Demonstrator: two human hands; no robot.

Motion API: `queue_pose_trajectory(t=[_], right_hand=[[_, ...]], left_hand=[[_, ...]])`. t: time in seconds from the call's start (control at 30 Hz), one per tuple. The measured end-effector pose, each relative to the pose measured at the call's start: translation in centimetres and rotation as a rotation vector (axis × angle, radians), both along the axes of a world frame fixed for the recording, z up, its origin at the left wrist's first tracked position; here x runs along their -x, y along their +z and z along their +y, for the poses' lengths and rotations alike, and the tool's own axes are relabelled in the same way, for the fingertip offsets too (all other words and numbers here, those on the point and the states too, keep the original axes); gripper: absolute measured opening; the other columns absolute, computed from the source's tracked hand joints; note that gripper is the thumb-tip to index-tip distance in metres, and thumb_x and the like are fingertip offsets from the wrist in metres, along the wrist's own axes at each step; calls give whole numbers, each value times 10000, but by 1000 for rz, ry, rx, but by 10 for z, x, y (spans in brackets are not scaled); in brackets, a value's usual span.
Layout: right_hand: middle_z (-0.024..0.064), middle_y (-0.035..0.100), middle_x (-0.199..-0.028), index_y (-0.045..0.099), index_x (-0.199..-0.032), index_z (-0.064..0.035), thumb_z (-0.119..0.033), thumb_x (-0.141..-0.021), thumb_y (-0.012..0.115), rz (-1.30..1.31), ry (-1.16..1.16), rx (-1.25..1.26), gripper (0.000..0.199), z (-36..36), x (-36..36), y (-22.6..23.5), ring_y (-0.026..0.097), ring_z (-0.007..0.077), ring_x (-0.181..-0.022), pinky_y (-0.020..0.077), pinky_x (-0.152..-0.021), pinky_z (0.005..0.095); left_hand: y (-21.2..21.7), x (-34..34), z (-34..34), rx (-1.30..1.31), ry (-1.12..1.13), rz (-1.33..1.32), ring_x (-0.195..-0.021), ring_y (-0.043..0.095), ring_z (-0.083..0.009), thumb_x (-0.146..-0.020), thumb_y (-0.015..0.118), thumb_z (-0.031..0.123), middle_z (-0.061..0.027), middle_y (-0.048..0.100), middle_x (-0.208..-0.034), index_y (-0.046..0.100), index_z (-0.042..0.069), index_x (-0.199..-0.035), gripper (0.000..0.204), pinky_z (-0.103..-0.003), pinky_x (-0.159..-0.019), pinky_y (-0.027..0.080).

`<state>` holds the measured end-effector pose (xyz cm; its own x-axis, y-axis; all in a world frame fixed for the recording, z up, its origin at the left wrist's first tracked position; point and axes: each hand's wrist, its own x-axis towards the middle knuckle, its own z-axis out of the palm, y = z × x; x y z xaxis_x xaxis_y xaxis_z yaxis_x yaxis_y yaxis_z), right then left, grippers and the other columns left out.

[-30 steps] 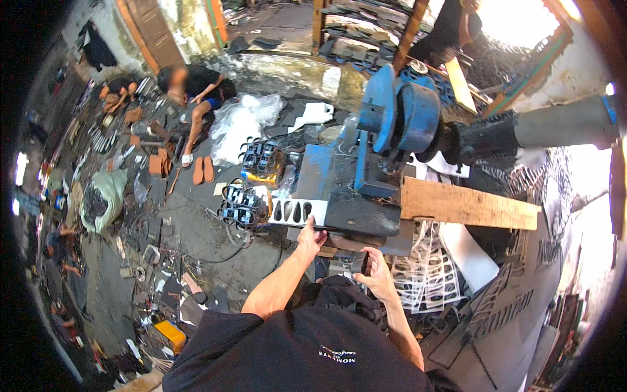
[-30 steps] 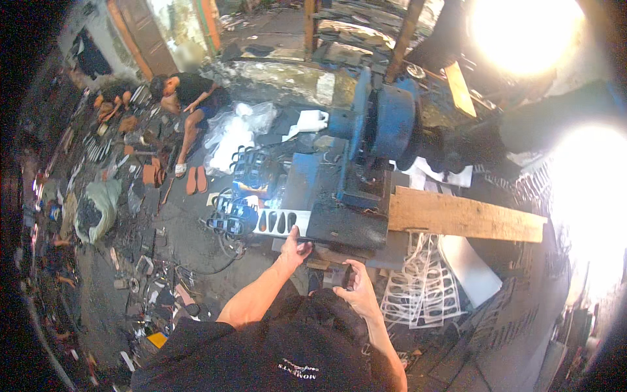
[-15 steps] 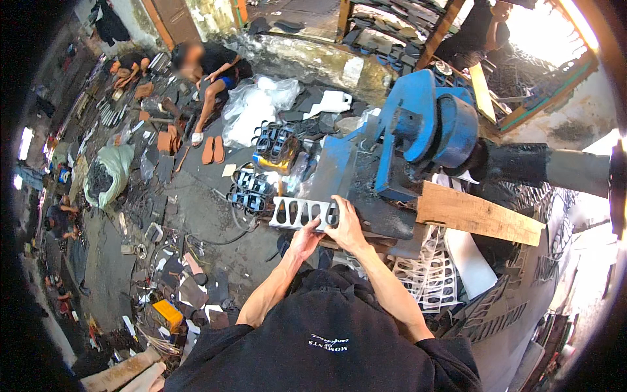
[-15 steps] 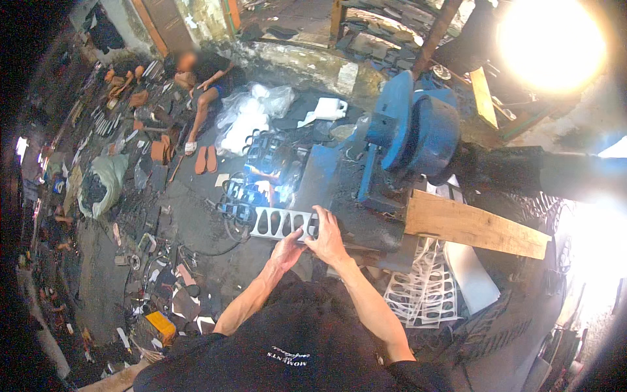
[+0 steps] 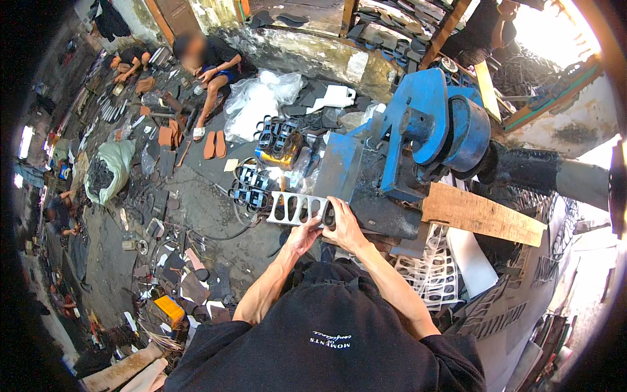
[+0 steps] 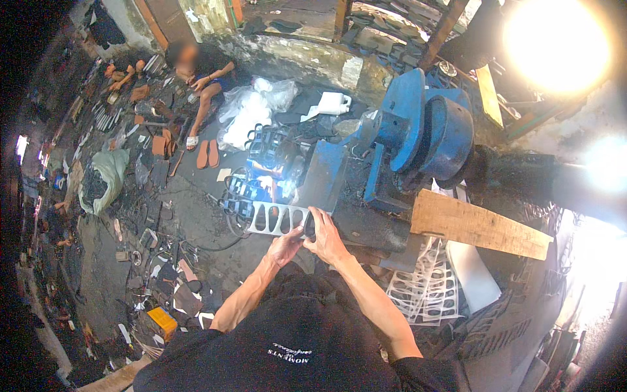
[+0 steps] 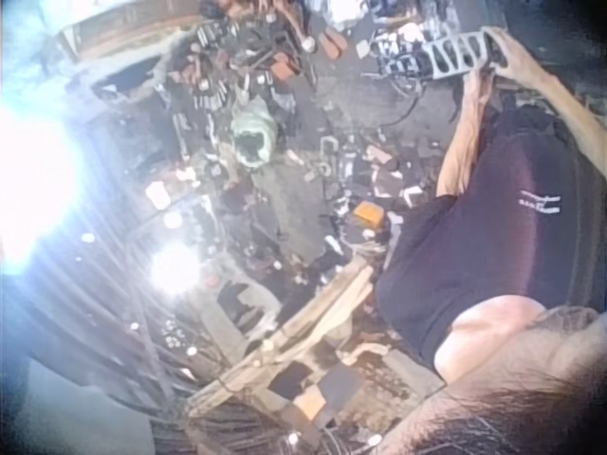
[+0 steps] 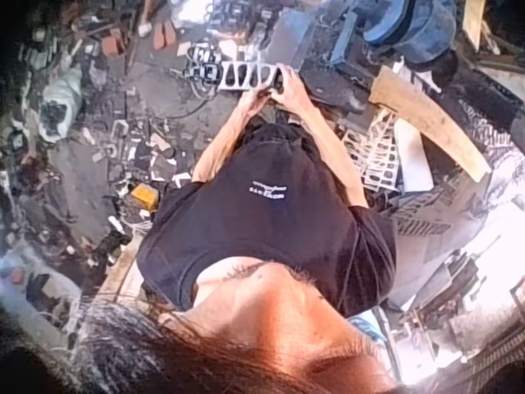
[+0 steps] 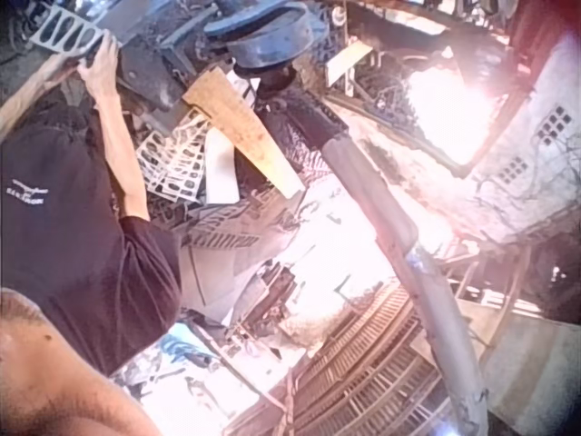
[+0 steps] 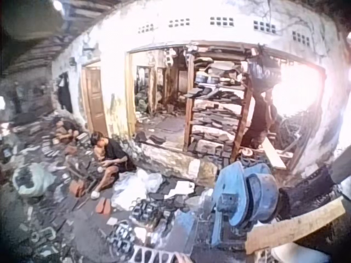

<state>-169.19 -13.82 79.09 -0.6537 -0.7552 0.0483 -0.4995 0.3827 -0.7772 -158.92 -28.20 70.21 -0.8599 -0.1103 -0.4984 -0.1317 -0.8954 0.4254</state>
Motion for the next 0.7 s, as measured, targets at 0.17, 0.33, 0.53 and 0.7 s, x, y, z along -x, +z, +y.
queue_pose_trajectory(t=[0.17, 0.33, 0.53, 0.7], right_hand=[[293, 438, -1430, 345, -1467, 58, -127, -717, 766, -9, 29, -22, 880, -1, -1, 3, 440, 453, -1356, 389, -1163, 476], [292, 412, -1457, 313, -1487, 72, -128, -726, 804, 97, 58, -94, 928, 1, 2, -8, 427, 457, -1365, 385, -1173, 479], [281, 413, -1483, 350, -1499, 43, -72, -825, 706, 193, 15, -36, 770, 12, -14, 18, 451, 436, -1346, 402, -1144, 473], [149, 659, -1018, 642, -1103, -39, -70, -863, 679, 145, -530, -4, 244, 136, -40, 3, 642, 325, -916, 528, -831, 430]], left_hand=[[-10, -4, -2, 23, 8, 21, -1217, 589, -197, -969, 673, 80, -55, 641, -1306, 595, 58, -1323, 363, -430, -997, 500], [4, 3, 3, -9, 22, -38, -1201, 586, -201, -952, 704, 98, -51, 622, -1317, 590, 58, -1321, 389, -429, -977, 504], [-3, 15, 8, 30, 29, -127, -1037, 675, -196, -875, 793, 104, -80, 719, -1089, 677, 32, -1167, 322, -376, -942, 543], [-40, 28, -10, 24, 39, -129, -1031, 681, -190, -864, 810, 122, -79, 708, -1121, 664, 9, -1182, 368, -373, -973, 542]])
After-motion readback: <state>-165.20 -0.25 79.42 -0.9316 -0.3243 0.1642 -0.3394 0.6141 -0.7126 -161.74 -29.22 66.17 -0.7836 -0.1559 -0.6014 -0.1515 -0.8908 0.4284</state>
